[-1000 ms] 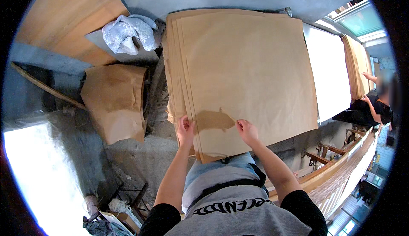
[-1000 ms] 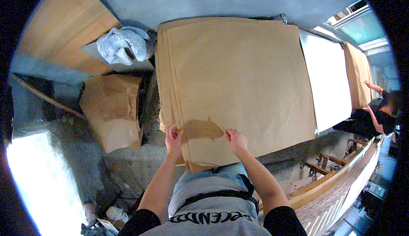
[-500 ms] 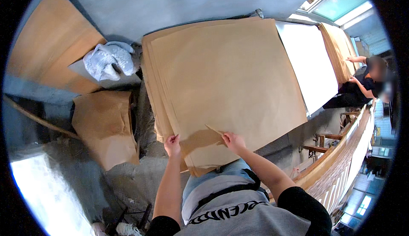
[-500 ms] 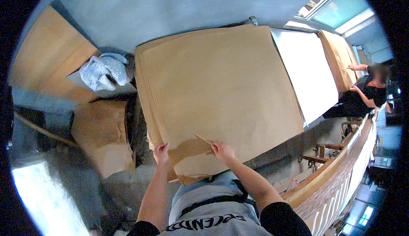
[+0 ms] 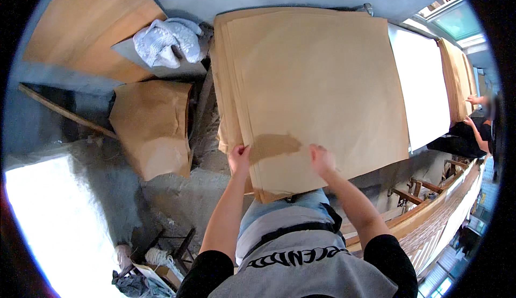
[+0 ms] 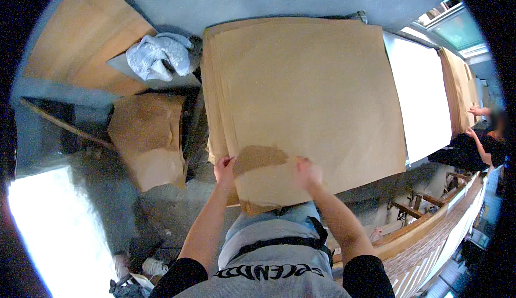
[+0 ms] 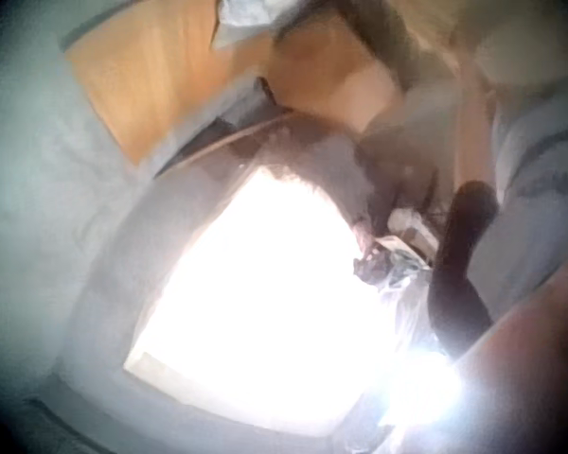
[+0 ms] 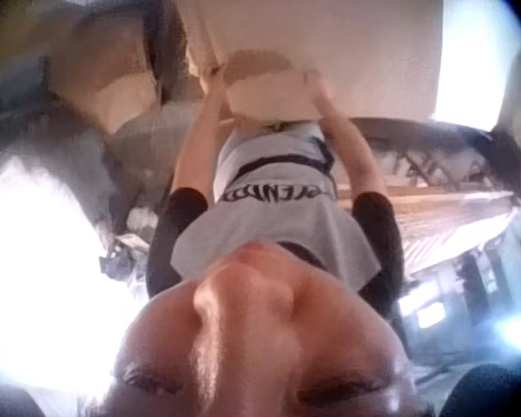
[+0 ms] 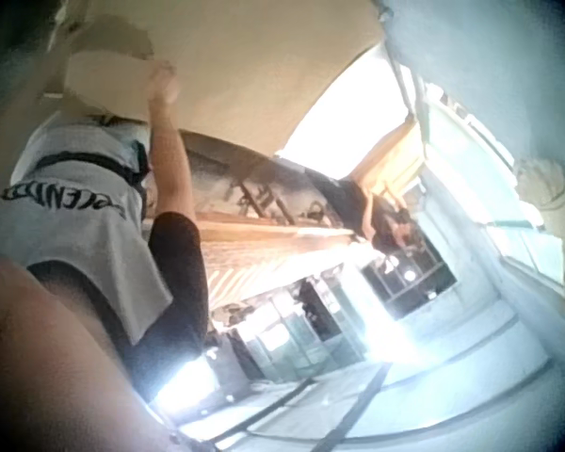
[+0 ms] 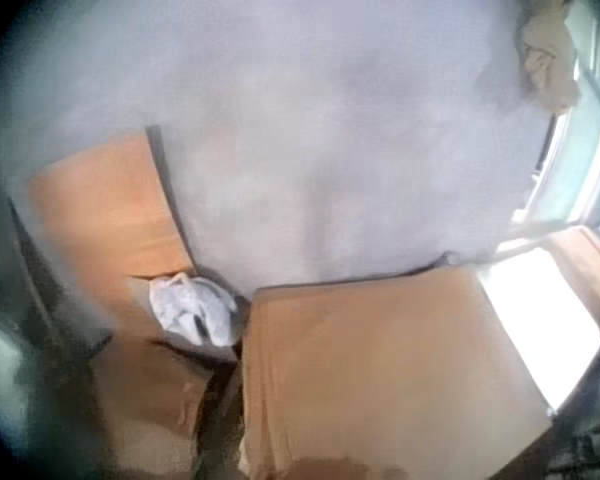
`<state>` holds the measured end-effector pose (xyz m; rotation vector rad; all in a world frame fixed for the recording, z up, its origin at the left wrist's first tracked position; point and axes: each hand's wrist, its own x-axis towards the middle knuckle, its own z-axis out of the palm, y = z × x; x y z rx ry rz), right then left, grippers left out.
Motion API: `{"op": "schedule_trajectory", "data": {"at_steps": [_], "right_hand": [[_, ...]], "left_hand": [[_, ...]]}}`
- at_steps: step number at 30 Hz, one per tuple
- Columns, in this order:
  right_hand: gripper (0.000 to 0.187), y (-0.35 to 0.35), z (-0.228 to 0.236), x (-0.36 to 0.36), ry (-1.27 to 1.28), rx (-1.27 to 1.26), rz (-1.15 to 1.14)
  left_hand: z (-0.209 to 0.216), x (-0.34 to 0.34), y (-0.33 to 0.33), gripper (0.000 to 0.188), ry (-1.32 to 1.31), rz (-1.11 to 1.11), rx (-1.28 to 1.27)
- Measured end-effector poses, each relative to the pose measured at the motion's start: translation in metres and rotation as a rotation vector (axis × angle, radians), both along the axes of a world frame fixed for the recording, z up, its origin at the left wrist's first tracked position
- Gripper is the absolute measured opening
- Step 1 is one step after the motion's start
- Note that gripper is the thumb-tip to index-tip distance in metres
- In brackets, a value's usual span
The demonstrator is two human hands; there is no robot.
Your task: The person repeatedly wraps large white rectangular sheets with brown paper, using a wooden stick to smooth the paper and fold the edges. The person places the wrapped sheets onto a striped wooden surface and repeats the process with additional sheets.
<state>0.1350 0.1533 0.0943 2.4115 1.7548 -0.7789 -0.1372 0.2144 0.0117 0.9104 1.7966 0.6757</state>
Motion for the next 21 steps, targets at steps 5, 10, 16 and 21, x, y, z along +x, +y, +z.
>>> {"op": "schedule_trajectory", "data": {"at_steps": [5,10,16,21], "right_hand": [[0.015,-0.002,-0.002,0.017,-0.055,0.000,0.002],[0.016,-0.017,0.003,0.019,0.004,0.037,0.075],[0.020,-0.030,0.002,0.040,0.142,0.128,-0.096],[0.018,-0.053,0.016,0.054,0.260,0.070,-0.150]], "left_hand": [[0.014,0.001,0.006,0.020,0.043,-0.113,0.005],[0.029,-0.008,0.009,0.029,-0.351,-0.032,-0.131],[0.037,-0.008,-0.015,0.038,-0.490,-0.090,-0.002],[0.064,-0.002,-0.055,0.036,-0.427,0.007,-0.116]]}}
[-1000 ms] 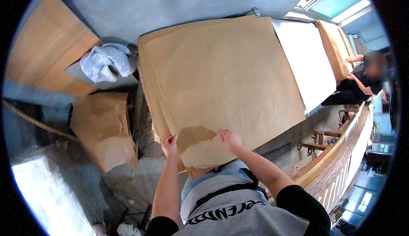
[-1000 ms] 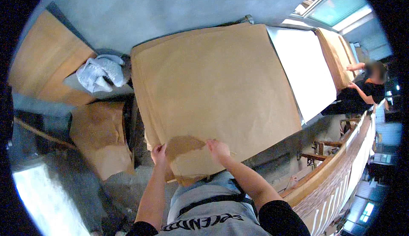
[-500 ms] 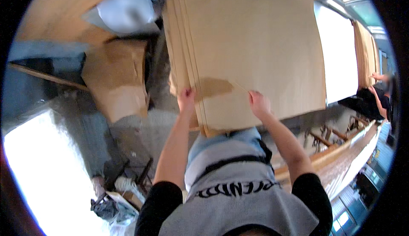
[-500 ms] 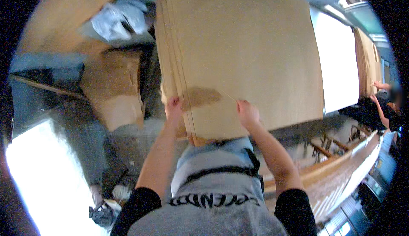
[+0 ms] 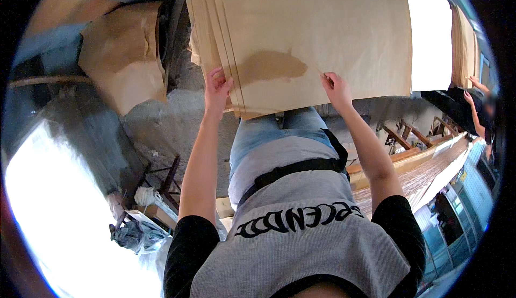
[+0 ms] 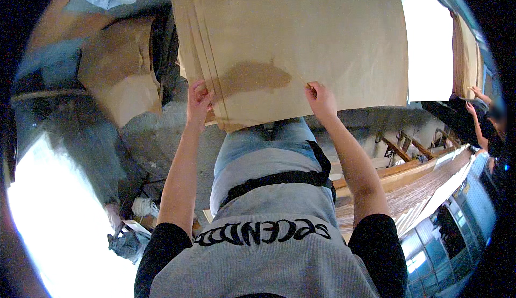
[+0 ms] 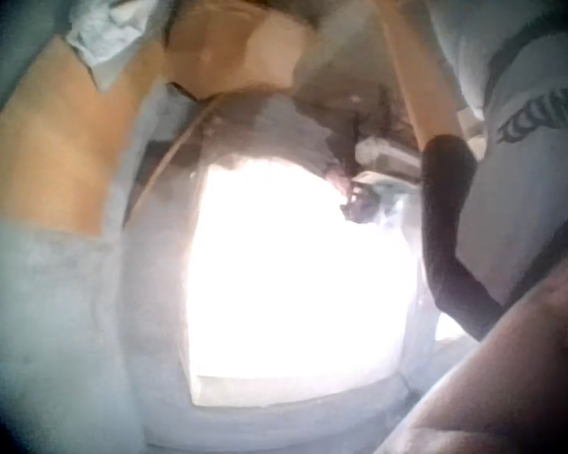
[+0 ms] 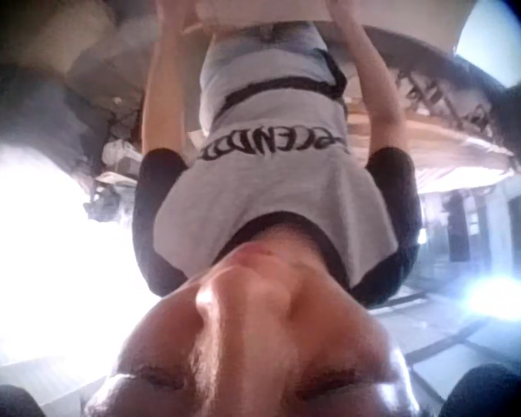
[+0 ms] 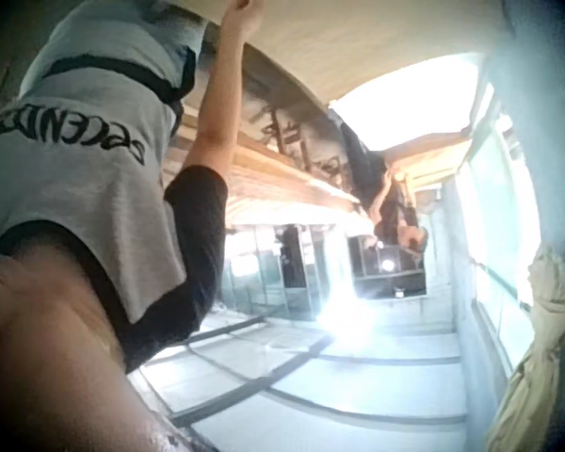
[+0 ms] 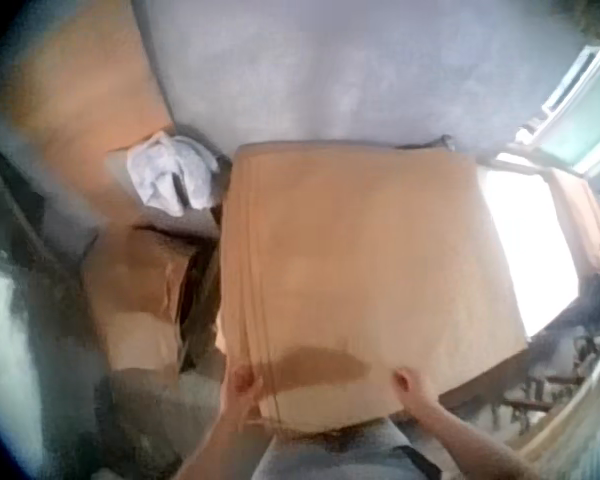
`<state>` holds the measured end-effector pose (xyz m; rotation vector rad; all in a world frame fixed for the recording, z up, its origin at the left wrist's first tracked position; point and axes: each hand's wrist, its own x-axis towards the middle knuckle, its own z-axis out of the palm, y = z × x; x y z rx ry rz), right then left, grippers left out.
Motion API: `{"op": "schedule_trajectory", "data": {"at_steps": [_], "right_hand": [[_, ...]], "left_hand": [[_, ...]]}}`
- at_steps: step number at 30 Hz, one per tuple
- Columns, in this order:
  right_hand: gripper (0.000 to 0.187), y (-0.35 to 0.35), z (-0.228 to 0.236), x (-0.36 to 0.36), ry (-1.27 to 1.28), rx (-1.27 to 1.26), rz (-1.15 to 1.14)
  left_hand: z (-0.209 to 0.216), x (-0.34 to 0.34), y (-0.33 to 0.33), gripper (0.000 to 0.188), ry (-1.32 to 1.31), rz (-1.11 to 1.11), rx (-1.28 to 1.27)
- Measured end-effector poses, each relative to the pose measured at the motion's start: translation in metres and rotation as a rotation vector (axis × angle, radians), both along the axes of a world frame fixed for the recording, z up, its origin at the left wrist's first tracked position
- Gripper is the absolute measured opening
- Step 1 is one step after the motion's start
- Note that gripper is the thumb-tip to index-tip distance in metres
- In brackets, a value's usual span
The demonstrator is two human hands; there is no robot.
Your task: The person repeatedly wraps large white rectangular sheets with brown paper, using a wooden stick to smooth the paper and fold the edges. The person places the wrapped sheets onto a striped wooden surface and repeats the process with additional sheets.
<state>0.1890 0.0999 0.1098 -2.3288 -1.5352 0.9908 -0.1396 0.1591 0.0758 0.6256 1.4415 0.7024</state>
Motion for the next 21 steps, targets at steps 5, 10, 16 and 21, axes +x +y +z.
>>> {"op": "schedule_trajectory", "data": {"at_steps": [5,10,16,21], "right_hand": [[0.031,-0.038,-0.008,-0.005,-0.101,0.005,0.532],[0.050,-0.036,-0.017,-0.018,-0.243,-0.029,0.752],[0.050,-0.018,-0.015,-0.004,-0.272,-0.040,0.727],[0.051,-0.015,-0.014,-0.007,-0.282,0.000,0.840]], "left_hand": [[-0.032,-0.004,-0.037,0.028,0.037,0.112,-0.072],[-0.050,-0.006,-0.044,0.016,0.113,0.187,-0.089],[-0.050,-0.007,-0.047,0.012,0.178,0.110,-0.008],[-0.043,0.011,-0.045,0.018,0.317,0.220,0.213]]}}
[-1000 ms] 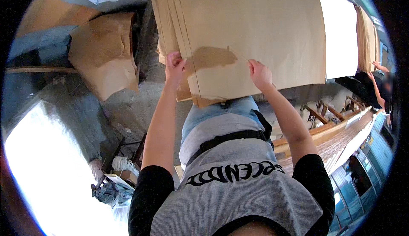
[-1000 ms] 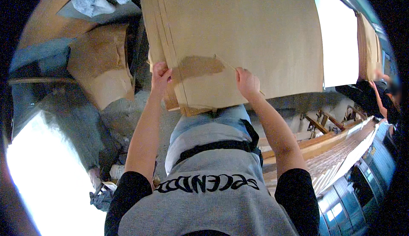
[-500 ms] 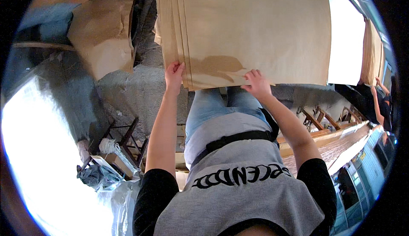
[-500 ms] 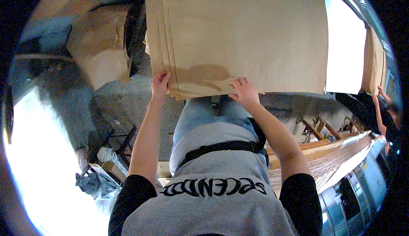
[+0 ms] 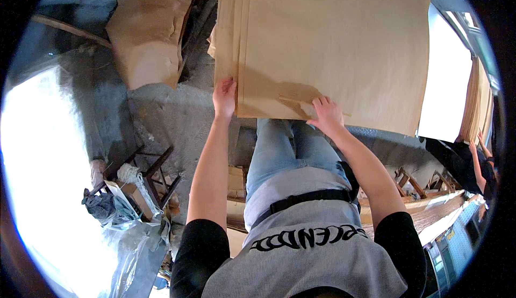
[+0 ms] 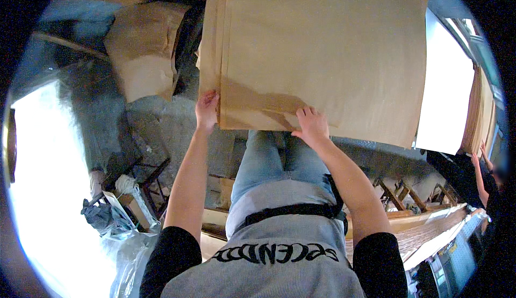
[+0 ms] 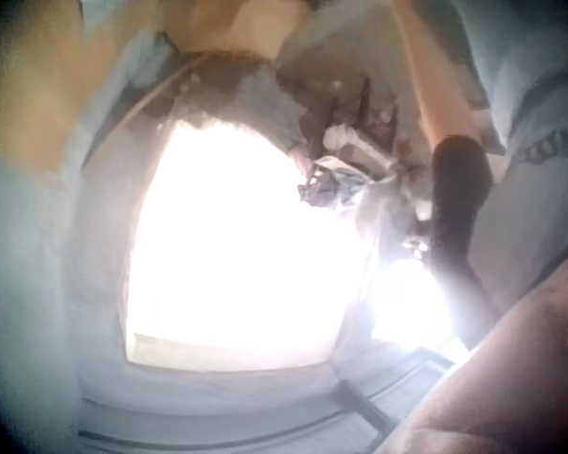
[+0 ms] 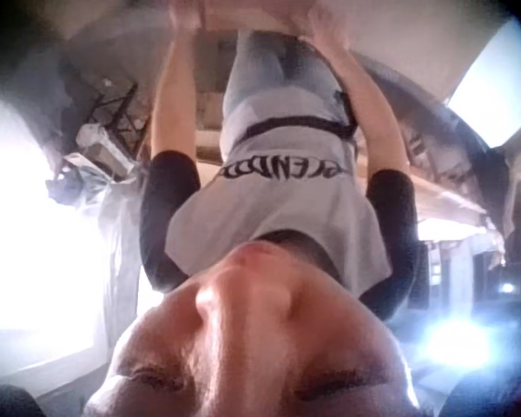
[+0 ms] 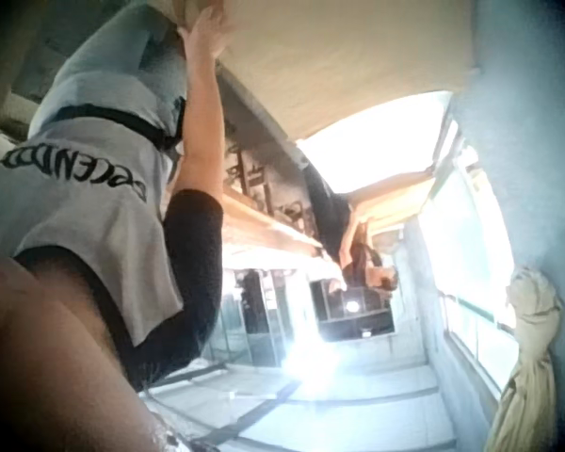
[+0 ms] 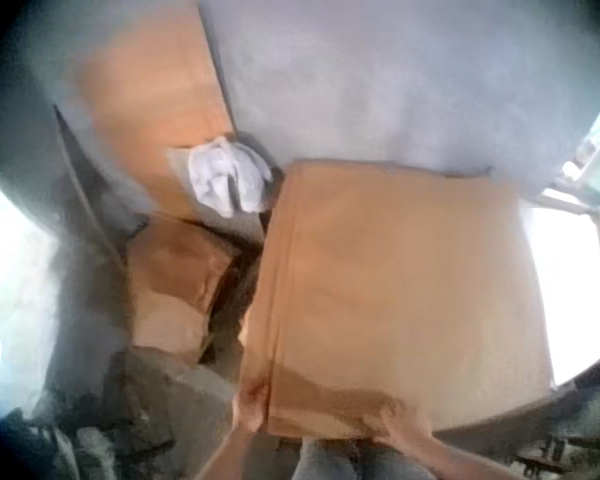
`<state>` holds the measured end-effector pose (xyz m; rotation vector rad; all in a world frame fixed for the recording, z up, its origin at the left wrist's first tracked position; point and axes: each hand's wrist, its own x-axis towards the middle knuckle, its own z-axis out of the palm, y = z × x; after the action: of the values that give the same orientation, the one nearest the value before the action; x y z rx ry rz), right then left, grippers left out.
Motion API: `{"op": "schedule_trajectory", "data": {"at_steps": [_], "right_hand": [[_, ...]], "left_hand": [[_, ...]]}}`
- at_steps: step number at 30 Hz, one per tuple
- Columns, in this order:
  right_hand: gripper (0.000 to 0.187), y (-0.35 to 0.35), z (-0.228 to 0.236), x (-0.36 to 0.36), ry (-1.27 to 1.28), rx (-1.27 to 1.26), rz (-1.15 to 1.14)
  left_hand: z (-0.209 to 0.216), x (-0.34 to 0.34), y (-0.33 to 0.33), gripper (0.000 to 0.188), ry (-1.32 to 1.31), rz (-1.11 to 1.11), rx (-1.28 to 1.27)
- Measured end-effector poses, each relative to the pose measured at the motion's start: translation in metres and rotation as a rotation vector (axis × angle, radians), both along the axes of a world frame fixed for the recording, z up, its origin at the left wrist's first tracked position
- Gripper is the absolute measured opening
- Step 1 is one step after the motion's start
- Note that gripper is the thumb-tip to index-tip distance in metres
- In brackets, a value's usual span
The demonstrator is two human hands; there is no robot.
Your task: The person repeatedly wraps large white rectangular sheets with brown paper, using a wooden stick to smooth the paper and fold the edges. The person places the wrapped sheets onto a striped wooden surface and repeats the process with additional sheets.
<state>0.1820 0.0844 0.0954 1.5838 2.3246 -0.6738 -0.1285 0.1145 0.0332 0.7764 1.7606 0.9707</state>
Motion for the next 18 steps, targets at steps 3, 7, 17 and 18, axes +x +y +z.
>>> {"op": "schedule_trajectory", "data": {"at_steps": [3,7,17,18], "right_hand": [[0.045,-0.004,0.008,0.006,0.127,-0.032,-0.069],[0.036,-0.038,0.001,0.037,0.207,-0.362,-0.665],[0.029,-0.084,-0.037,0.133,0.861,-0.437,-2.071],[0.027,-0.082,-0.042,0.138,0.862,-0.445,-2.100]], "left_hand": [[0.031,0.013,0.004,0.018,0.347,-0.070,0.105],[0.037,0.020,0.002,0.021,0.323,-0.121,0.101],[0.009,0.019,0.021,0.021,0.351,-0.129,-0.131],[0.008,0.019,0.023,0.021,0.338,-0.139,-0.168]]}}
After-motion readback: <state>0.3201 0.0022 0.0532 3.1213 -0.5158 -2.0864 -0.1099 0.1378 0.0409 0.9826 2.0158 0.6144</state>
